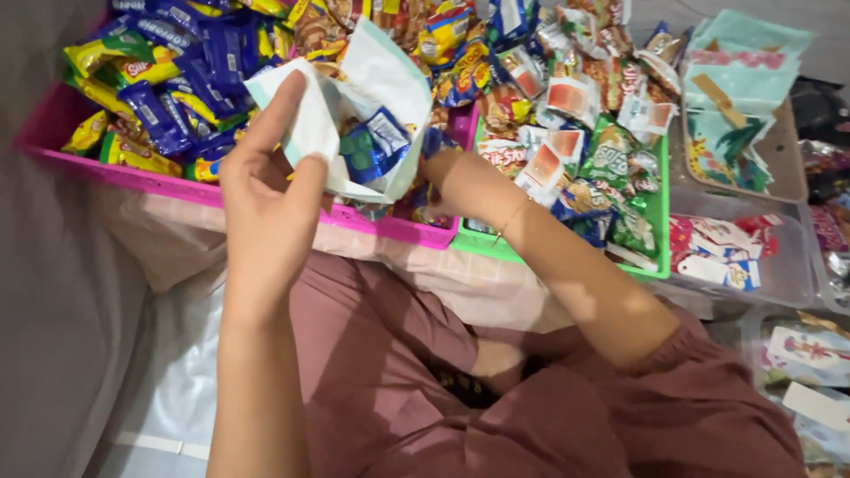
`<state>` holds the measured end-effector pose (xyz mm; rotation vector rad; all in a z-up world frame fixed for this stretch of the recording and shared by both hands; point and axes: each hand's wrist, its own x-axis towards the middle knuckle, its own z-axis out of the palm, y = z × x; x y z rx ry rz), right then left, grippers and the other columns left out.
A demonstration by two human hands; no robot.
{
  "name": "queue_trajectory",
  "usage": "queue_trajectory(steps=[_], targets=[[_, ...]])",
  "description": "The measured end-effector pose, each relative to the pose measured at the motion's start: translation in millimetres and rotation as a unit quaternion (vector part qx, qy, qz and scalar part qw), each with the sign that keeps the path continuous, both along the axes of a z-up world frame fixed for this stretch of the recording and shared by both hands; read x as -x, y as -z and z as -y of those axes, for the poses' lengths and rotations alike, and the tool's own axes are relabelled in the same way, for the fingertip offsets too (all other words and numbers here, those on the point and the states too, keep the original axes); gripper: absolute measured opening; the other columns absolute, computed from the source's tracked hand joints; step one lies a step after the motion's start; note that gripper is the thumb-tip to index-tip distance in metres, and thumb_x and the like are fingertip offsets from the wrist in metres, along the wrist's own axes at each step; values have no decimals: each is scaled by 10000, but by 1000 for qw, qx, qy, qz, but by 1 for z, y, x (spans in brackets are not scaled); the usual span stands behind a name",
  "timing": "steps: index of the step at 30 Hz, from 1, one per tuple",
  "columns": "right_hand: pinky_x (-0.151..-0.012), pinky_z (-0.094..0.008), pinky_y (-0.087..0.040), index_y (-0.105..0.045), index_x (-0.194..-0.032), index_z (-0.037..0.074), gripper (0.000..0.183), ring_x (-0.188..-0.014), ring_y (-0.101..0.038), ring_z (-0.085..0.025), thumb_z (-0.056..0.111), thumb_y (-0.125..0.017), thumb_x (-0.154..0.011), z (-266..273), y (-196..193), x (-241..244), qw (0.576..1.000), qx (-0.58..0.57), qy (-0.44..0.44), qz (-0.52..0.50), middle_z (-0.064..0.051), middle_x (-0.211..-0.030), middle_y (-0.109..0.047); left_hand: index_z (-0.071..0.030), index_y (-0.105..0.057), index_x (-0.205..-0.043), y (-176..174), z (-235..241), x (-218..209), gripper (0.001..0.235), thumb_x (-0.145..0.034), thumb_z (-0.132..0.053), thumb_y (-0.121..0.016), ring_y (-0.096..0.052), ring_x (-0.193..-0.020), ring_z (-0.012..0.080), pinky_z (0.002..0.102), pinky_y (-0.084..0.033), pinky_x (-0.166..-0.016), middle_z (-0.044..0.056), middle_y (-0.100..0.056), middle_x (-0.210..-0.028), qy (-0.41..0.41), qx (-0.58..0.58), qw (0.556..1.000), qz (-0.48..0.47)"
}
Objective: Assembling snack gift bags by picking various snack packets from bins and placing them into small bags.
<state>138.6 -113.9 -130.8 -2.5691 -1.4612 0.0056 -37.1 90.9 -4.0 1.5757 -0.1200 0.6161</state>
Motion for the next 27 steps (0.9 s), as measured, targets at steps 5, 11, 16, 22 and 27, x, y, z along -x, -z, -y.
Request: queue_trajectory(steps=[5,11,16,22,27], targets=[[-773,-552,-435,-708,-1123,159,543,-870,-669,-380,213,-808,-592,-4,23,5,995,85,28,33,-92,-955,-731,60,-480,-1461,0,1,-3,612,-851,90,-445,-551,-1326,268,290,-435,-1089,209,-538,-1492,13,5,1000,-5],[-785,-425,-491,-767,-976,146,281,-803,-713,-275,294,-788,-738,0,-63,19,989,24,120,-86,-40,-911,-773,63,-464,-1468,1,4,-2,627,-842,96,-459,-516,-1391,275,335,-392,-1181,210,-514,-1523,18,16,1000,-8],[-842,-303,-569,-747,-1094,15,330,-956,-605,-221,174,-841,-820,42,-143,48,952,-264,111,-108,-125,-1212,-554,65,-448,-1479,-2,12,0,631,-850,110,-456,-494,-1423,278,356,-381,-1213,200,-494,-1544,32,32,999,-8],[-1149,-372,-589,-322,-1518,2,597,-1320,-600,-369,-307,-544,-1058,47,-191,99,840,-535,60,-62,-198,-1557,-388,80,-437,-1482,-7,25,-2,630,-853,100,-459,-496,-1408,274,346,-386,-1198,204,-496,-1530,47,41,998,-14],[-753,-305,-689,-475,-1275,-67,363,-998,-789,-369,-130,-695,-993,9,-185,117,862,-500,79,-29,-324,-1171,-679,56,-435,-1488,-5,29,3,639,-851,97,-462,-486,-1435,276,331,-403,-1170,204,-487,-1551,36,29,999,-25]])
